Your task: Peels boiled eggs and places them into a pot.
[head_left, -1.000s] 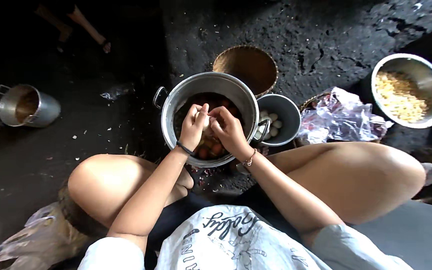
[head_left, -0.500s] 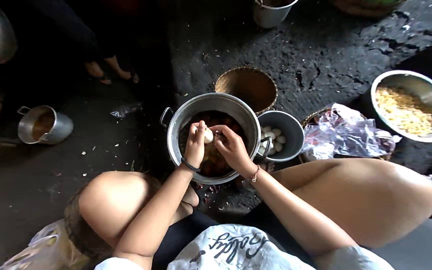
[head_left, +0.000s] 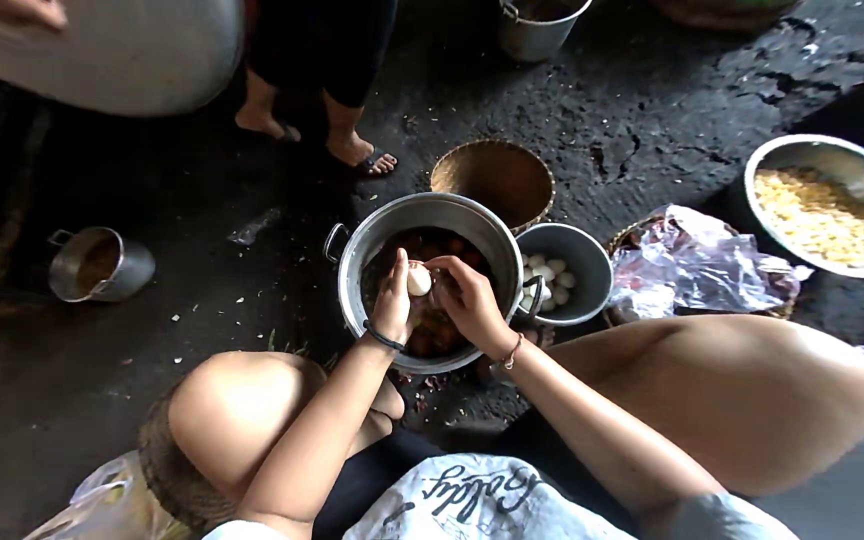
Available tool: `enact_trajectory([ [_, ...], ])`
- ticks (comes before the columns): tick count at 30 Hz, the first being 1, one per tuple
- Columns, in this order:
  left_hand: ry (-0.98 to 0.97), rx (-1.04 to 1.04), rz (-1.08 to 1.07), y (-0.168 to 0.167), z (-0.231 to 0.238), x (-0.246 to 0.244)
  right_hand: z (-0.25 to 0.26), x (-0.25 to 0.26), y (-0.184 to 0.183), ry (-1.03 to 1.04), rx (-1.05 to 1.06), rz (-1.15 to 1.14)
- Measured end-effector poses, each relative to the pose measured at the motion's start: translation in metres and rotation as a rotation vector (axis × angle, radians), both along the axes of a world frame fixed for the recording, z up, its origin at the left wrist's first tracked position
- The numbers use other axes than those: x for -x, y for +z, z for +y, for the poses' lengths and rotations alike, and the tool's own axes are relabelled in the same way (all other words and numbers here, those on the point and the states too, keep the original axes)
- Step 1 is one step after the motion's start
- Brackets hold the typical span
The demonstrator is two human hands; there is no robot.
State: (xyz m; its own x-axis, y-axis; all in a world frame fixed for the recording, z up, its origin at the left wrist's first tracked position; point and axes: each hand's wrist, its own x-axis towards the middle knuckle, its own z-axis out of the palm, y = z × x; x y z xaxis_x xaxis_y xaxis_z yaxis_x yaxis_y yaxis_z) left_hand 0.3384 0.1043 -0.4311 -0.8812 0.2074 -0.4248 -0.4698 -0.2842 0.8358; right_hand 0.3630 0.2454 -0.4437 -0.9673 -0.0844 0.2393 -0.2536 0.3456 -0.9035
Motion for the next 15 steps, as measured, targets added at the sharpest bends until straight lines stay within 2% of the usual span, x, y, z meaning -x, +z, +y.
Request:
enact_trajectory([
  [4,0.018,-0.059,-0.026,-0.0039,-0.002,0.003,0.0004,0.0004,0.0027,0.028,0.051,-0.072],
  [11,-0.041,0.077,0.053,-0.0039,-0.0004,-0.0007,-0.0059,-0.0022,0.0086,-0.04,-0.009,-0.062],
  [15,-0.06,0.133,0.028,-0.0063,0.0002,-0.001,-0.0074,-0.0051,0.0099,-0.068,-0.063,-0.073],
])
